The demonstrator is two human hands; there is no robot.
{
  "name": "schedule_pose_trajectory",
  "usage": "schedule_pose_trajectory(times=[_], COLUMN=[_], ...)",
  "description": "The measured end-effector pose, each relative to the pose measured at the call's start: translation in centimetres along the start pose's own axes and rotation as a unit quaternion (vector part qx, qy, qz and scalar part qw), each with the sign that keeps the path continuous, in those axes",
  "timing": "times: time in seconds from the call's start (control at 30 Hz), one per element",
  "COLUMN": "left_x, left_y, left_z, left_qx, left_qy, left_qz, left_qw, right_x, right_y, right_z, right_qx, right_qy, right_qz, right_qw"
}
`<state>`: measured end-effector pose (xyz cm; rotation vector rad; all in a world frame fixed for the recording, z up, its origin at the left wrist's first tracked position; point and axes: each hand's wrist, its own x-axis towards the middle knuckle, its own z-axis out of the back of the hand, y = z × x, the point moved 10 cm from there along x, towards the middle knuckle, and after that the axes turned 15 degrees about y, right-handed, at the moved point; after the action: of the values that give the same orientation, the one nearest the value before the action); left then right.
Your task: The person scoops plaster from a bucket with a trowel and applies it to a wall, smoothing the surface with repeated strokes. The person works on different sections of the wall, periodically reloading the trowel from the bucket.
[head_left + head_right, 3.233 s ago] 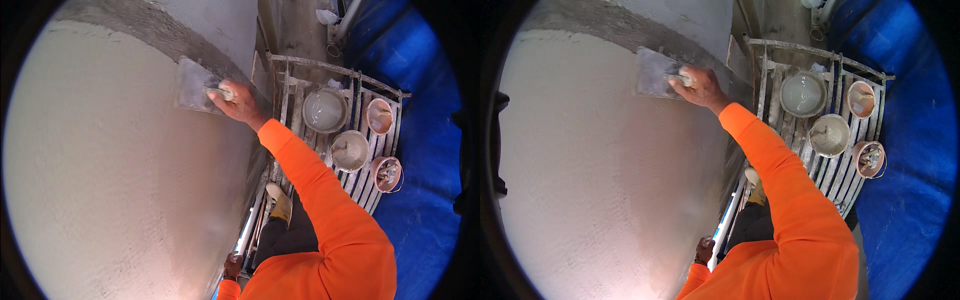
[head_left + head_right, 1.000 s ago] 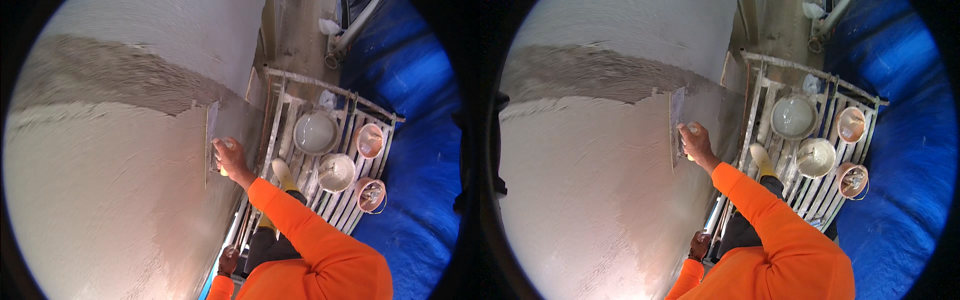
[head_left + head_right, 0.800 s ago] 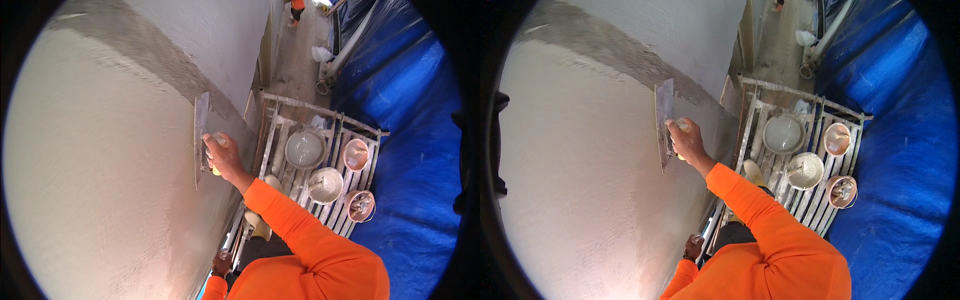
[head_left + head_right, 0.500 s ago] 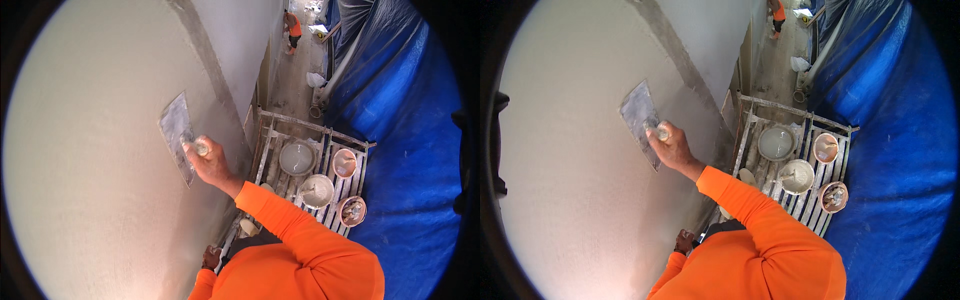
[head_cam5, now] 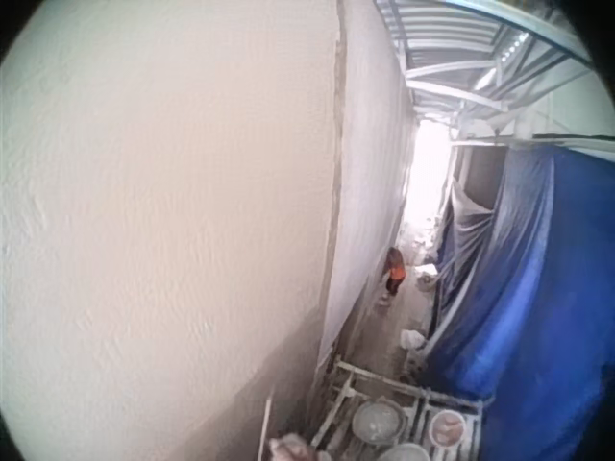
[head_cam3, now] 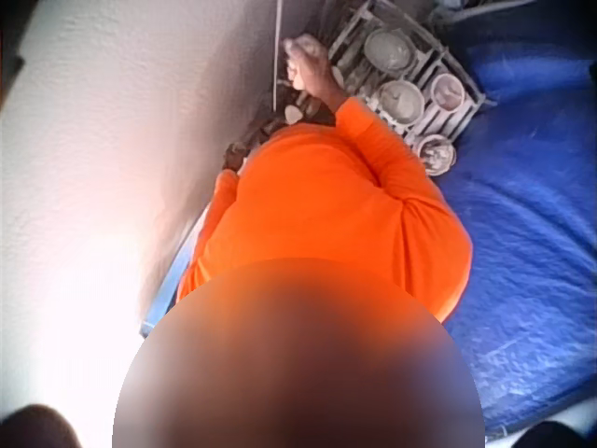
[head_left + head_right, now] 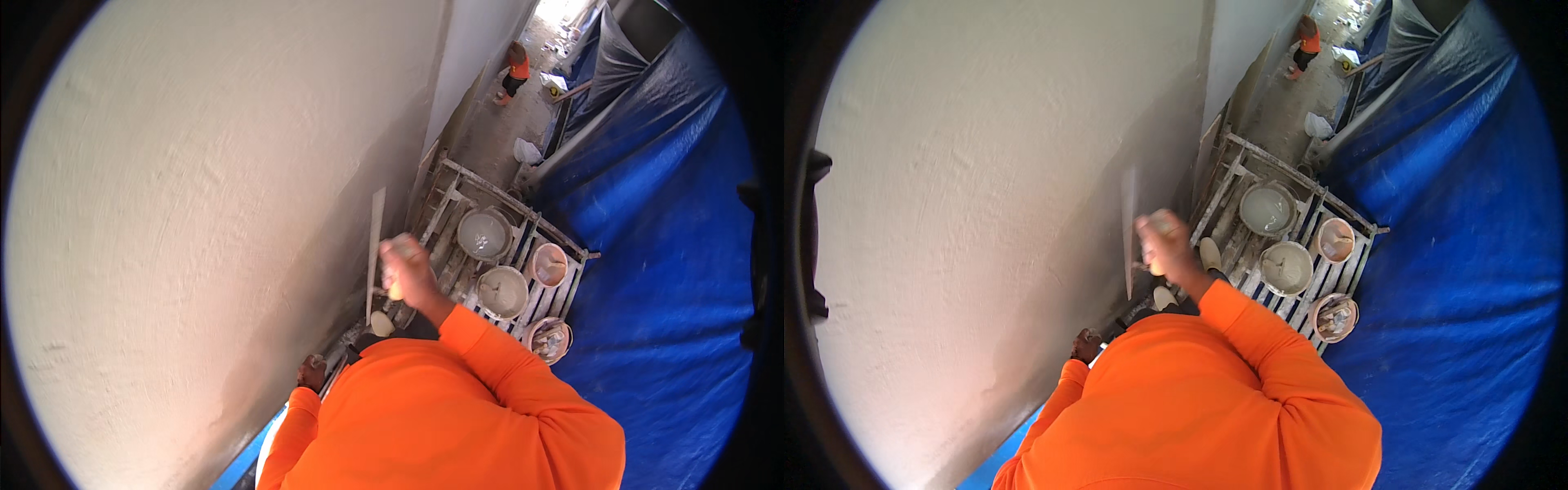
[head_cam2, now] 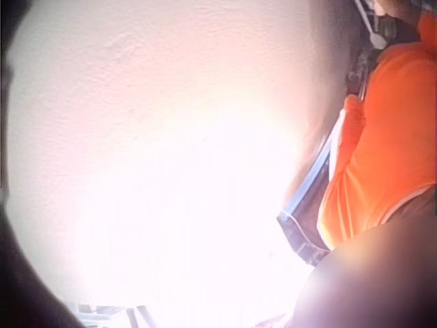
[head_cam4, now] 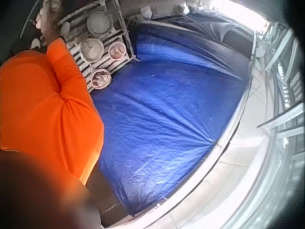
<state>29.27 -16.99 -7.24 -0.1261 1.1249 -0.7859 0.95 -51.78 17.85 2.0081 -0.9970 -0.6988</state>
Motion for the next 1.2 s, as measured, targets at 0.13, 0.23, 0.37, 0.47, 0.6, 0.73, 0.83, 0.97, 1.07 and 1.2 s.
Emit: schedule_pose_trajectory(times=[0.13, 0.23, 0.37, 0.47, 0.6, 0.73, 0.83, 0.97, 1.07, 1.2], left_x=[-3.1, -6.4, -10.0, -10.3, -12.5, -14.4, -15.2, -17.6, -19.3, -20.9], left_y=[3.6, 3.4, 7.0, 9.2, 9.2, 5.5, 3.4, 3.5, 3.0, 1.0], left_z=[-2.4, -2.3, -4.3, -7.0, -9.3, -12.2, -15.2, -16.9, -17.7, -16.8], left_qx=[0.024, -0.013, -0.012, 0.038, -0.006, 0.044, 0.101, 0.051, 0.045, -0.025], left_qy=[0.081, -0.008, -0.089, -0.049, -0.102, -0.112, -0.091, -0.105, -0.109, -0.175], left_qz=[0.086, 0.027, 0.062, 0.101, 0.145, 0.120, 0.091, 0.091, 0.111, 0.111], left_qw=[0.993, 1.000, 0.994, 0.993, 0.984, 0.985, 0.987, 0.989, 0.987, 0.978], right_x=[-0.8, -1.5, -1.9, -2.3, -4.8, -10.0, -14.7, -19.8, -21.7, -21.6], right_y=[-1.0, -1.6, 0.8, -1.9, -2.5, -3.9, -5.4, -6.4, -6.9, -7.1], right_z=[3.3, 7.3, 4.6, 7.2, 10.1, 18.0, 24.8, 30.9, 32.9, 32.2], right_qx=[0.370, 0.384, 0.393, 0.288, 0.256, 0.290, 0.298, 0.307, 0.312, 0.307], right_qy=[0.168, 0.081, 0.214, 0.016, -0.011, -0.090, -0.173, -0.228, -0.247, -0.230], right_qz=[-0.030, -0.008, 0.040, -0.082, -0.149, -0.172, -0.174, -0.174, -0.172, -0.176], right_qw=[0.913, 0.920, 0.893, 0.954, 0.955, 0.937, 0.923, 0.907, 0.901, 0.907])
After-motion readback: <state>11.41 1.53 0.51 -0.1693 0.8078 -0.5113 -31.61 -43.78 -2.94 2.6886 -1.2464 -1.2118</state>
